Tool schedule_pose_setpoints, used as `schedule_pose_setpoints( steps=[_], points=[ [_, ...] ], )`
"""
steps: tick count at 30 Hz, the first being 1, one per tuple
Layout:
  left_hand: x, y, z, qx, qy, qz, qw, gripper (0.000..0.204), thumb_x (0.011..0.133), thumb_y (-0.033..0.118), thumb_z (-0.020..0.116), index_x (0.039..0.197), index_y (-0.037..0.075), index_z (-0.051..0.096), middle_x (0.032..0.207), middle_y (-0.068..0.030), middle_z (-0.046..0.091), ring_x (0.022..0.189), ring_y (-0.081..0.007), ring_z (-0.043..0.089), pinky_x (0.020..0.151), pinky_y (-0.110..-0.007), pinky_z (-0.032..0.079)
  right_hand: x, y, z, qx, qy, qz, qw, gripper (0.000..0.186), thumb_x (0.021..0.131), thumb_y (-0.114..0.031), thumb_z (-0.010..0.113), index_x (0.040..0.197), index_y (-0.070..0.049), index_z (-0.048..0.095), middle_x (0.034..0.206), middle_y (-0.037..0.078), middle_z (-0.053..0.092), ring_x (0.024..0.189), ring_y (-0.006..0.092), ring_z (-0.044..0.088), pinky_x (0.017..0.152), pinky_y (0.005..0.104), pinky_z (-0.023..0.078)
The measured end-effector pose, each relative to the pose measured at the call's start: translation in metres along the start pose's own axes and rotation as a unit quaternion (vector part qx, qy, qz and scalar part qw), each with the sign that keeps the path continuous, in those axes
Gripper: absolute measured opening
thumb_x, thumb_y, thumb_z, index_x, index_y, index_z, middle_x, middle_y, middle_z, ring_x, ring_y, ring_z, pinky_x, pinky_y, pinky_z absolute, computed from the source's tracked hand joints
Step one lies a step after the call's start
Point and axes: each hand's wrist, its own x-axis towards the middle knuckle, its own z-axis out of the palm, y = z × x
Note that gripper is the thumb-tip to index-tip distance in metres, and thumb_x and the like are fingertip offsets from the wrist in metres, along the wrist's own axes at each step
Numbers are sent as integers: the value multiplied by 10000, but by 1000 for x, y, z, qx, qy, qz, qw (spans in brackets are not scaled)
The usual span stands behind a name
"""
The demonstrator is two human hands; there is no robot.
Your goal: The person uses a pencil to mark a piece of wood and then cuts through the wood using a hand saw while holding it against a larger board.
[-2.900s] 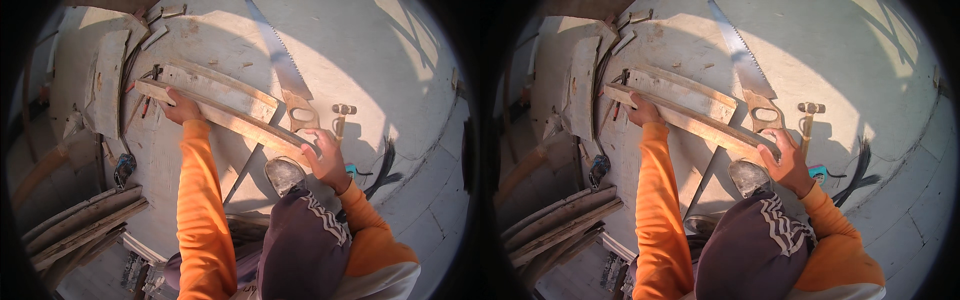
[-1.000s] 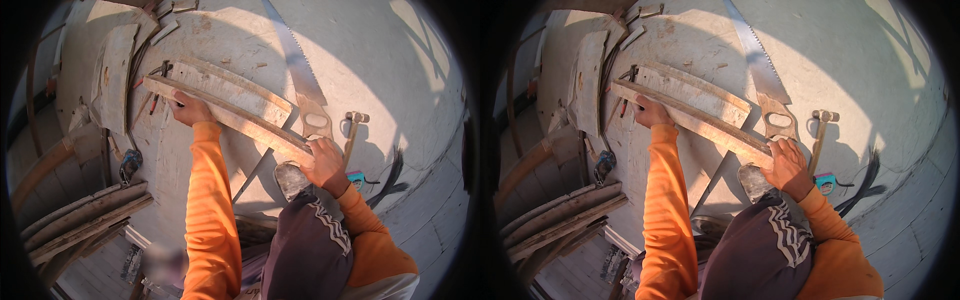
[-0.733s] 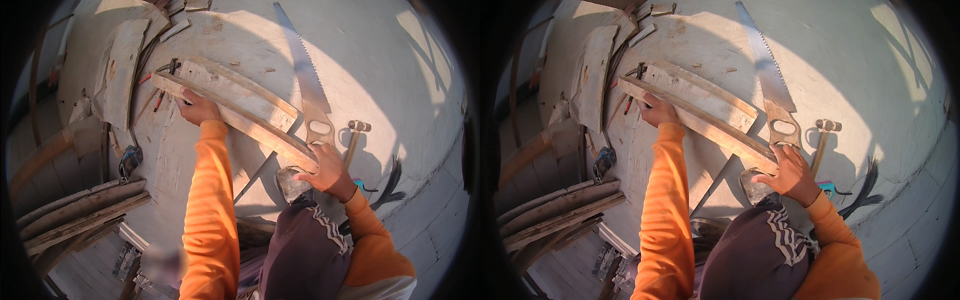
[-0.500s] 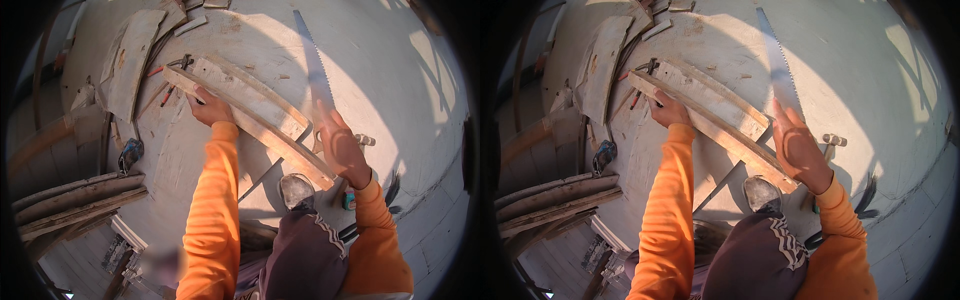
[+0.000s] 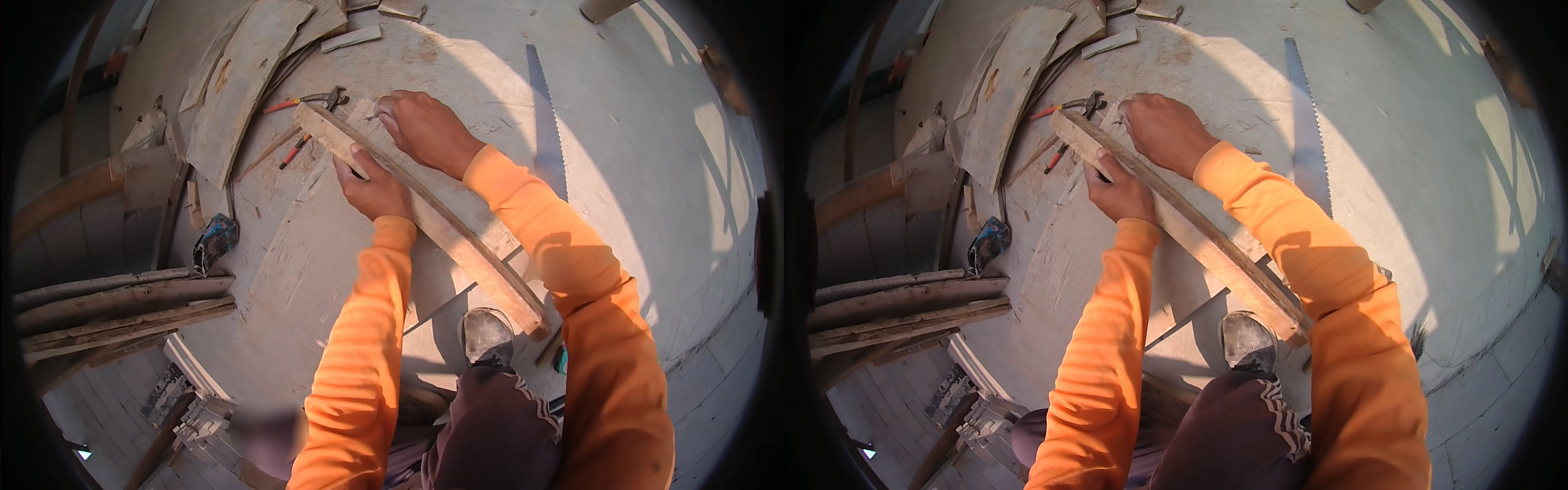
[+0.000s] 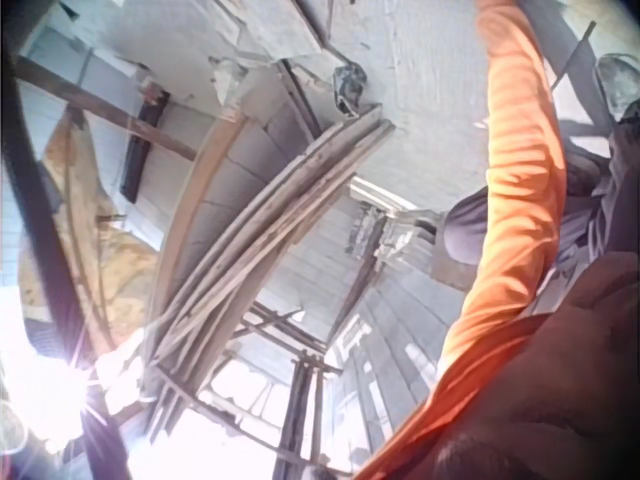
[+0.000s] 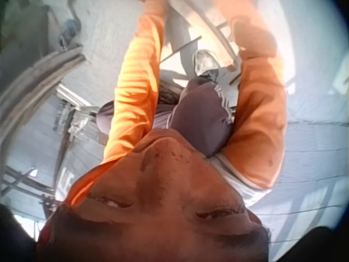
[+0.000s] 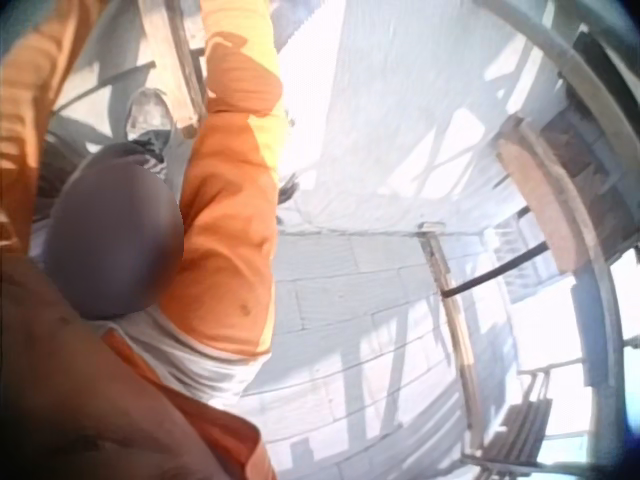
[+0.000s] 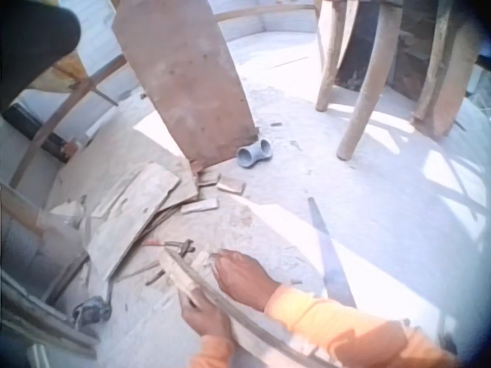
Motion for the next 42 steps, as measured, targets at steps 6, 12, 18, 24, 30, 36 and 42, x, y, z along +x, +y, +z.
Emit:
schedule_pose_setpoints(
  steps=[6, 12, 18, 24, 30, 36, 42],
  points=[
    [1, 3, 1, 14, 15, 4, 1000, 437, 1069, 311, 565, 1297, -59, 617, 1156, -189, 714, 1028, -252, 667, 936, -362, 510, 11, 13, 55, 102, 96, -10, 990, 175, 1010, -108, 566, 1075, 25, 659, 1035, 200, 664, 971, 416, 642, 868, 482, 521],
    [4, -1, 0, -20, -5, 1, 1000, 421, 963, 180, 669, 1300, -62, 599, 1141, -222, 718, 1024, -319, 687, 927, -402, 520, 3, 16, 64, 63, 156, -39, 985, 116, 959, -68, 595, 1055, -10, 622, 983, 177, 634, 946, 393, 632, 868, 469, 520],
    [1, 2, 1, -27, -4, 9, 1000, 398, 958, 111, 632, 1307, -76, 598, 1145, -193, 715, 1020, -282, 671, 938, -383, 513, 2, 19, 69, 35, 188, -62, 979, 108, 920, -38, 612, 1024, -10, 606, 960, 168, 629, 917, 391, 630, 837, 471, 526],
    [2, -1, 1, -39, 5, 31, 999, 321, 969, 111, 628, 1229, -75, 635, 1080, -117, 715, 951, -194, 646, 886, -335, 517, 2, 18, 68, 39, 196, -60, 978, 121, 917, -20, 618, 1036, -7, 604, 950, 186, 620, 885, 400, 635, 801, 464, 541],
    [2, -1, 0, -37, 0, 18, 999, 324, 969, 111, 628, 1235, -75, 632, 1078, -112, 711, 956, -190, 640, 887, -336, 514, 2, 18, 69, 45, 204, -60, 976, 116, 929, -27, 622, 1043, -11, 605, 954, 192, 617, 894, 408, 636, 810, 464, 542],
    [0, 4, 1, -38, -1, 6, 999, 329, 966, 118, 629, 1229, -80, 638, 1079, -119, 719, 950, -189, 644, 885, -338, 516, 3, 21, 70, 66, 192, -41, 978, 118, 941, -41, 627, 1051, -6, 605, 957, 197, 615, 894, 412, 636, 805, 466, 544],
    [1, 1, 1, -17, 8, 34, 999, 325, 964, 116, 629, 1221, -83, 645, 1072, -123, 725, 932, -193, 656, 868, -336, 526, 2, 19, 68, 80, 188, -33, 978, 120, 952, -50, 619, 1065, -10, 611, 979, 189, 619, 916, 408, 638, 807, 465, 543]
  ],
)
